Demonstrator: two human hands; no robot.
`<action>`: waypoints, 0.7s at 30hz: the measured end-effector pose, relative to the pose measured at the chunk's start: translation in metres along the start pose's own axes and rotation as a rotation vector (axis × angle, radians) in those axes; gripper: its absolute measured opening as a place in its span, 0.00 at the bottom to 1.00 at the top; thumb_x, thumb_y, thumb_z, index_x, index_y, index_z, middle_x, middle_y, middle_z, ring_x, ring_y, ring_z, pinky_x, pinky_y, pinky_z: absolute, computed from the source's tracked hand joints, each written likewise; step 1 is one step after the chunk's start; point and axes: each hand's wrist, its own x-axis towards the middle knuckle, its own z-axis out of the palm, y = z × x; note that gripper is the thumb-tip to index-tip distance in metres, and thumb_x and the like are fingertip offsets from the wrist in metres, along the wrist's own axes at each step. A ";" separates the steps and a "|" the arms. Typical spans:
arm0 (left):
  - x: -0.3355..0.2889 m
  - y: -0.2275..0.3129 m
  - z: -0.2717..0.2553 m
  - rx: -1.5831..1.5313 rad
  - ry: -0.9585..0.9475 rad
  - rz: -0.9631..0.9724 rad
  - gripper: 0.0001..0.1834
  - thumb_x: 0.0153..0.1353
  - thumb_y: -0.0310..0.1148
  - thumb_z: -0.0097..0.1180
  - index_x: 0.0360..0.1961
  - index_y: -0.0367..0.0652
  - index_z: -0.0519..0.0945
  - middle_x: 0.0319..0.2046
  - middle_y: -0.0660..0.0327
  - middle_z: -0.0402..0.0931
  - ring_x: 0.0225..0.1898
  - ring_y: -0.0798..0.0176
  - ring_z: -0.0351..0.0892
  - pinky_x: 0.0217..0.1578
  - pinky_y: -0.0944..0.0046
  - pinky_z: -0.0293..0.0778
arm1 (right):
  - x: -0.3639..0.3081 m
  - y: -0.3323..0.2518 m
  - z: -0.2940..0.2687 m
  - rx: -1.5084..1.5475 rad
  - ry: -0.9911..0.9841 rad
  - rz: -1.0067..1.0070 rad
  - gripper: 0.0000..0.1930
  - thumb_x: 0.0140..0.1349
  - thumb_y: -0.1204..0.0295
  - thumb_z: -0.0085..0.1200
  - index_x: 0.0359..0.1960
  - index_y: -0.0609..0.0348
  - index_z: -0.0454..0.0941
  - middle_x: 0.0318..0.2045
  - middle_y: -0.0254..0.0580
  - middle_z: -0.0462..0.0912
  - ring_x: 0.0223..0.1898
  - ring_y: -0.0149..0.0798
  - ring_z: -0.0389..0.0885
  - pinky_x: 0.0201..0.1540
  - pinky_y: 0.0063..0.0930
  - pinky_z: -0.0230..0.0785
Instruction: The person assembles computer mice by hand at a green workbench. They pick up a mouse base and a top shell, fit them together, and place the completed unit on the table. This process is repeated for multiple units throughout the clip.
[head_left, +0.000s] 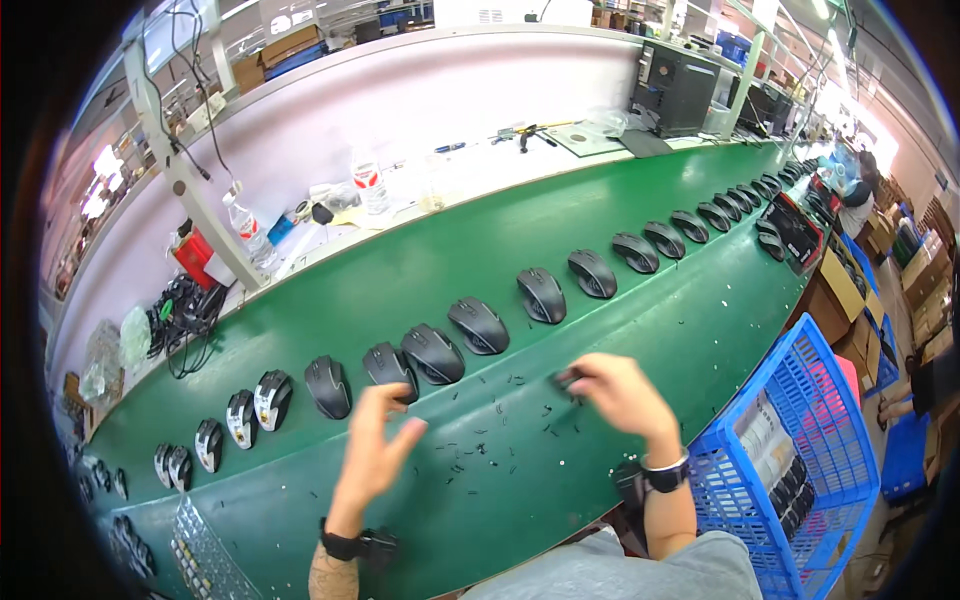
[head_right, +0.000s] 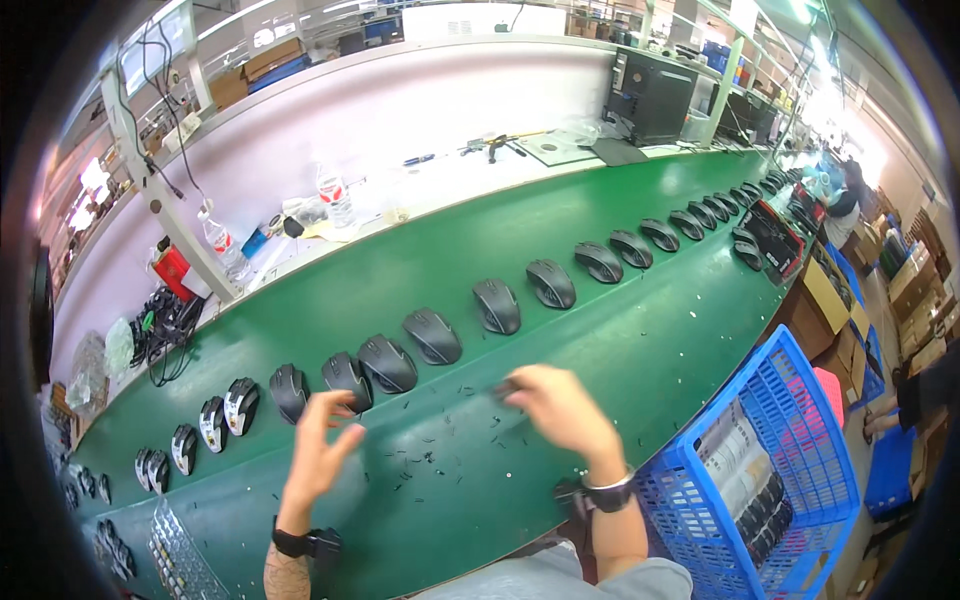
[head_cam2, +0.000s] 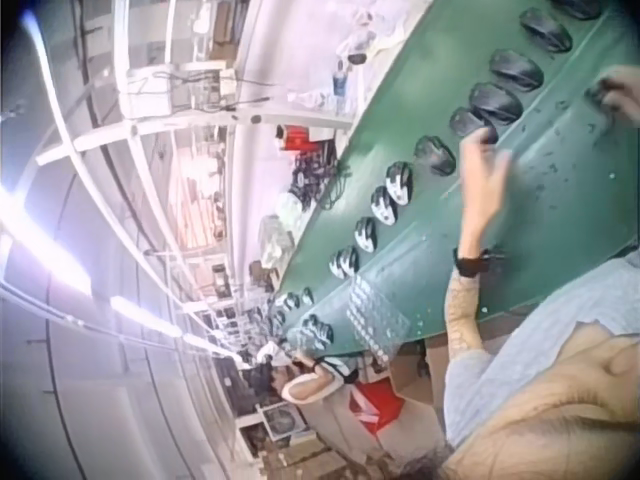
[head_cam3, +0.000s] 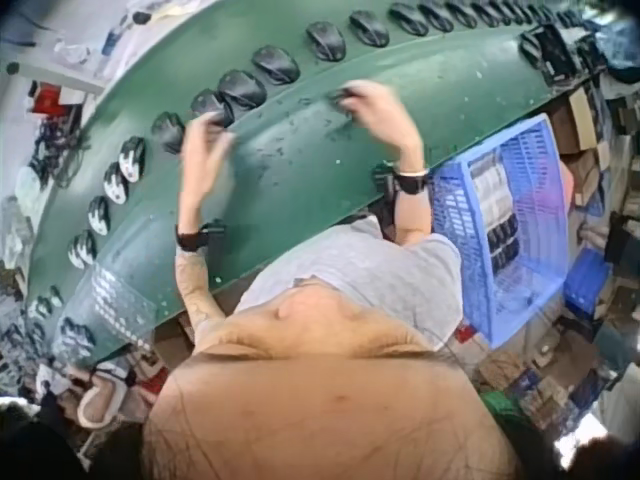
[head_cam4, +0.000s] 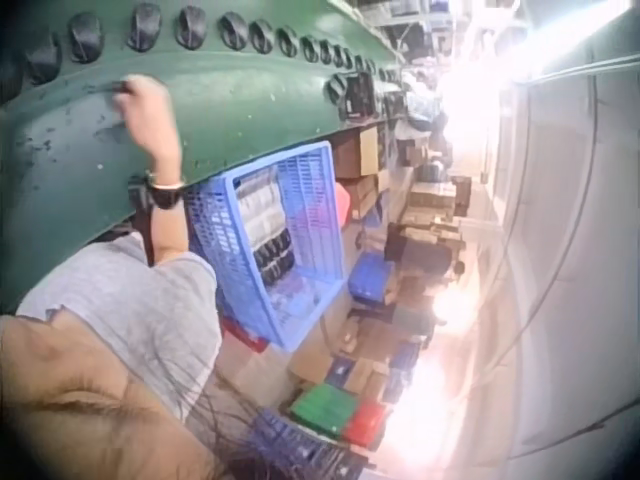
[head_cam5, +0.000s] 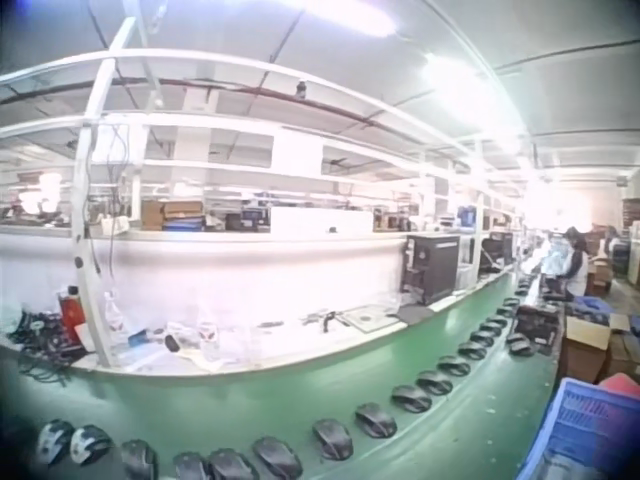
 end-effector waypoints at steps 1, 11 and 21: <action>-0.002 0.010 0.016 -0.120 -0.043 0.046 0.21 0.57 0.31 0.58 0.50 0.36 0.70 0.42 0.55 0.74 0.40 0.55 0.77 0.43 0.58 0.72 | 0.012 -0.016 0.016 0.028 -0.157 -0.119 0.10 0.55 0.77 0.56 0.39 0.66 0.77 0.33 0.50 0.81 0.35 0.46 0.81 0.40 0.32 0.72; -0.030 -0.013 0.039 -0.517 0.339 -0.243 0.09 0.64 0.26 0.52 0.33 0.29 0.78 0.28 0.60 0.77 0.29 0.70 0.78 0.32 0.69 0.77 | 0.047 -0.053 0.115 0.335 -0.257 -0.392 0.32 0.47 0.77 0.64 0.57 0.62 0.67 0.48 0.47 0.73 0.45 0.47 0.75 0.47 0.34 0.70; -0.021 -0.038 -0.006 -0.792 -0.206 -0.514 0.15 0.64 0.36 0.53 0.41 0.31 0.79 0.37 0.56 0.80 0.37 0.64 0.80 0.40 0.64 0.77 | 0.037 -0.051 0.142 0.368 -0.090 -0.345 0.30 0.43 0.79 0.59 0.54 0.60 0.70 0.47 0.49 0.75 0.48 0.49 0.76 0.50 0.35 0.72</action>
